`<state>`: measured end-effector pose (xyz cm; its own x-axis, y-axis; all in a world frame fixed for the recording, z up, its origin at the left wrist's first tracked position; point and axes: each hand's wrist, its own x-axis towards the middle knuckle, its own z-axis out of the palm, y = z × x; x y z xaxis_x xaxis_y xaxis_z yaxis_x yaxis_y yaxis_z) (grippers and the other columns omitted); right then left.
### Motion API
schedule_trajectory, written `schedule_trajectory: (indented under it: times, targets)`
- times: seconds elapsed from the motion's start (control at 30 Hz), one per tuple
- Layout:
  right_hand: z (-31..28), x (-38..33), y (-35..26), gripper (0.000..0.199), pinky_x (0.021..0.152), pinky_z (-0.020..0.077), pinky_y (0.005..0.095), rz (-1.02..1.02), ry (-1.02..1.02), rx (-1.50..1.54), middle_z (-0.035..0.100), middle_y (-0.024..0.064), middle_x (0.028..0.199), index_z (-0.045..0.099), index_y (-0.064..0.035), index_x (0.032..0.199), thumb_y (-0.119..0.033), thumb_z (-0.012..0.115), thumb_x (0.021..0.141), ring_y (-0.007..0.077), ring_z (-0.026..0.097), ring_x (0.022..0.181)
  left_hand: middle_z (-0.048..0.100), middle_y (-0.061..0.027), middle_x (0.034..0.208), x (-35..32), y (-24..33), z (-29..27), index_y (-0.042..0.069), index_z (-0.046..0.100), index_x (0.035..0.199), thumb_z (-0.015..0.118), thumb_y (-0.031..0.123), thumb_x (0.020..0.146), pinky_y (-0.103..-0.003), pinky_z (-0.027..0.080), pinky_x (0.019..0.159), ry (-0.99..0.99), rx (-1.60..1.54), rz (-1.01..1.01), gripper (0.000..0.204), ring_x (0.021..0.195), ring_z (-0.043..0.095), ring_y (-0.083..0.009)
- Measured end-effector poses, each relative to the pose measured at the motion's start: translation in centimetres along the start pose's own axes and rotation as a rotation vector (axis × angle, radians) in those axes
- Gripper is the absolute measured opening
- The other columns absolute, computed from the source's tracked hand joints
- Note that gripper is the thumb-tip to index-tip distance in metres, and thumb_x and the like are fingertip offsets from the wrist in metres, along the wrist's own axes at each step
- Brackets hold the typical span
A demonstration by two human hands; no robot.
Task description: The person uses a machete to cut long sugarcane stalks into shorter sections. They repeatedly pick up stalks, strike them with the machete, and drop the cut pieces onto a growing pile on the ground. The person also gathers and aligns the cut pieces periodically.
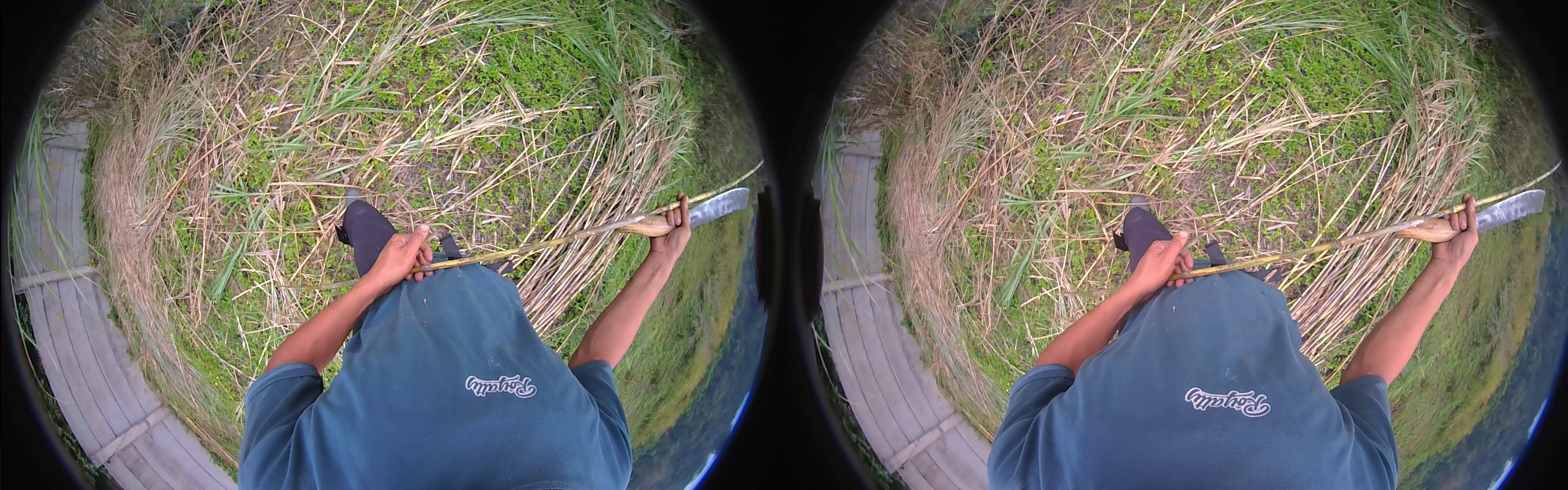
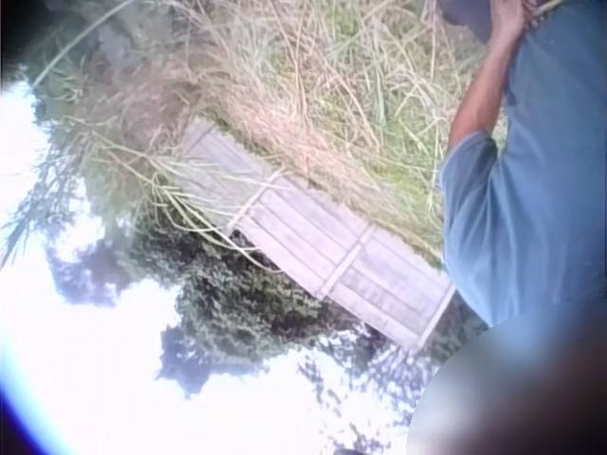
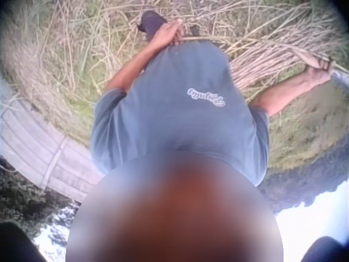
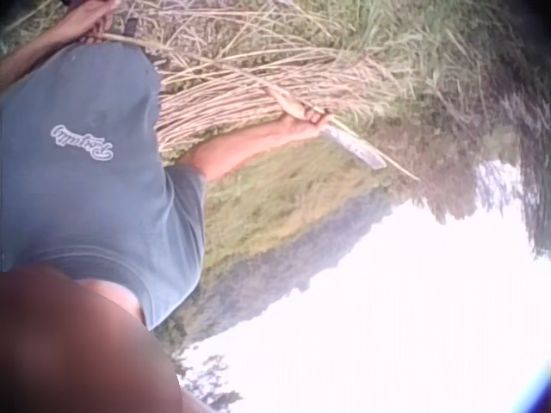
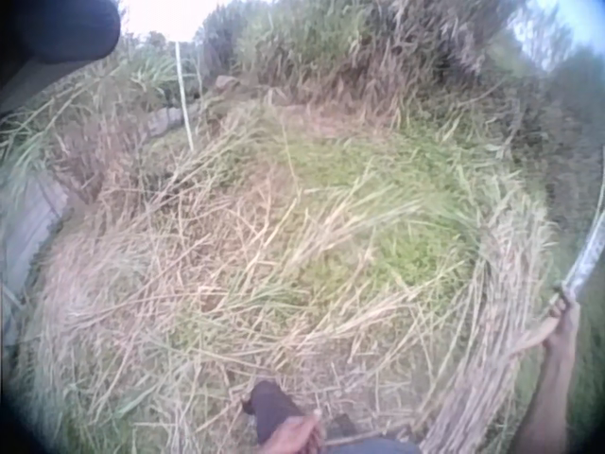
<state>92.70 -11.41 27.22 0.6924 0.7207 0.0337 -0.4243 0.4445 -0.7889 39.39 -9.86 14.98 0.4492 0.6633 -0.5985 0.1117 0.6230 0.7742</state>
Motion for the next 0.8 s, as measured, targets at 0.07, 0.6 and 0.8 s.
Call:
schedule_trajectory:
  times: [0.07, 0.6, 0.8]
  targets:
    - [0.1, 0.8, 0.1, 0.019, 0.049, 0.0363, 0.0203, -0.009, -0.004, -0.002, 0.034, -0.0084, 0.056, 0.063, 0.0019, 0.102, -0.014, 0.054, 0.099, 0.0034, 0.033, 0.047, 0.061, -0.0056, 0.062, 0.2, 0.1, -1.4, 0.002, 0.066, 0.086, 0.050, 0.043, 0.099, -0.025, 0.039, 0.047, -0.072, 0.139, 0.036, 0.046, 0.050, 0.053, -0.0091]
    - [-3.5, 6.7, 0.2, 0.043, 0.052, 0.0346, 0.0220, 0.074, 0.190, -0.056, 0.028, -0.0065, 0.056, 0.048, 0.0152, 0.123, -0.020, 0.052, 0.100, 0.0045, 0.032, 0.047, 0.051, -0.0159, 0.055, -4.2, -9.0, -14.0, 0.002, 0.061, 0.072, 0.063, 0.042, 0.089, -0.042, 0.041, 0.054, 0.513, 1.013, 0.339, 0.043, 0.051, 0.051, -0.0338]
    - [-1.8, -0.5, 6.8, 0.038, 0.047, 0.0334, 0.0222, 0.158, 0.327, -0.130, 0.029, -0.0074, 0.057, 0.055, 0.0105, 0.121, -0.020, 0.058, 0.097, 0.0038, 0.032, 0.046, 0.052, -0.0216, 0.054, -1.8, -10.9, -13.8, 0.000, 0.062, 0.070, 0.052, 0.056, 0.092, -0.050, 0.042, 0.062, 0.548, 0.950, 0.149, 0.061, 0.058, 0.052, -0.0428]
